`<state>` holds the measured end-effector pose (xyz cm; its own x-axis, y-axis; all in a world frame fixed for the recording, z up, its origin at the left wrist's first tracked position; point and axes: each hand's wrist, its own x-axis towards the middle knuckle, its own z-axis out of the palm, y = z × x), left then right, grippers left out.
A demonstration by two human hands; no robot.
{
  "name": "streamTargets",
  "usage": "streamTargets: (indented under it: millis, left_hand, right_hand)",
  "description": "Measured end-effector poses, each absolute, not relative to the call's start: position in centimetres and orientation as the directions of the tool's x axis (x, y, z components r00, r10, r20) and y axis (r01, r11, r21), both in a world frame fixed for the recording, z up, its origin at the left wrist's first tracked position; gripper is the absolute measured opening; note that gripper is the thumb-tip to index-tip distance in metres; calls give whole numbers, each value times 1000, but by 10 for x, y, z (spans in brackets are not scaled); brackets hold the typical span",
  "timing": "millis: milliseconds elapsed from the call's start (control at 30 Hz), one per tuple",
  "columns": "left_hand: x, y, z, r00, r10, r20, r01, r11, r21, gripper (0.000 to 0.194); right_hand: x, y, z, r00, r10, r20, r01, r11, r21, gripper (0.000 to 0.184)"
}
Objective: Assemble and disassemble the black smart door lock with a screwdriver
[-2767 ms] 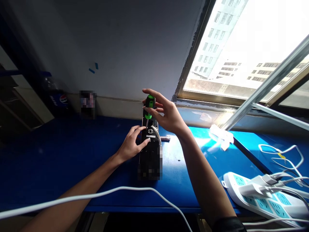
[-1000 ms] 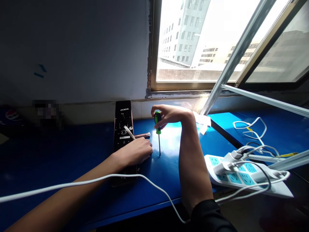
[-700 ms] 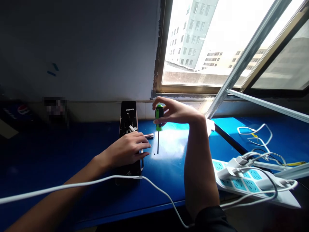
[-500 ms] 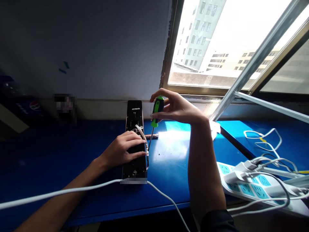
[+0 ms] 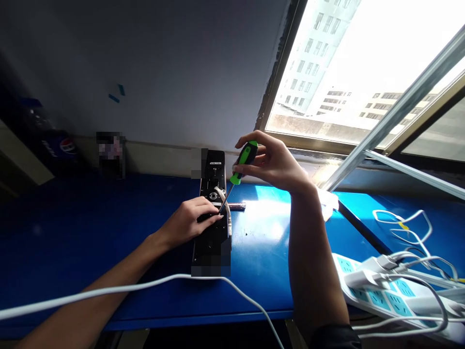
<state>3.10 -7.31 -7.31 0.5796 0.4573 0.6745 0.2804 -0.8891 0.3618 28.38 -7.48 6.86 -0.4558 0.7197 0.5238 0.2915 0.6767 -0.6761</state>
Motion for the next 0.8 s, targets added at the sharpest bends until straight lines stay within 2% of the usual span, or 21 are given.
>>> streamTargets:
  millis: [133,333,500,800]
  left_hand:
    - [32,-77,-70,575,532,621,293,-843,451,9]
    - [35,-81,-66,542,601,587,308,-793,526,11]
    - [32,-80,-65,494,594,635,322,-804,500,16]
    - [30,-78,-69,606,521,601,341,-853,396,33]
  right_hand:
    - [282,-81,72,-481,687,544,272,707,-653,48]
    - [275,-95,78,-546,705,453,271,660,-701,53]
    - [268,-99,79,-472,714,517,364,692,-624,45]
    - [255,-108,84,-540,650,535,416,758,-502,38]
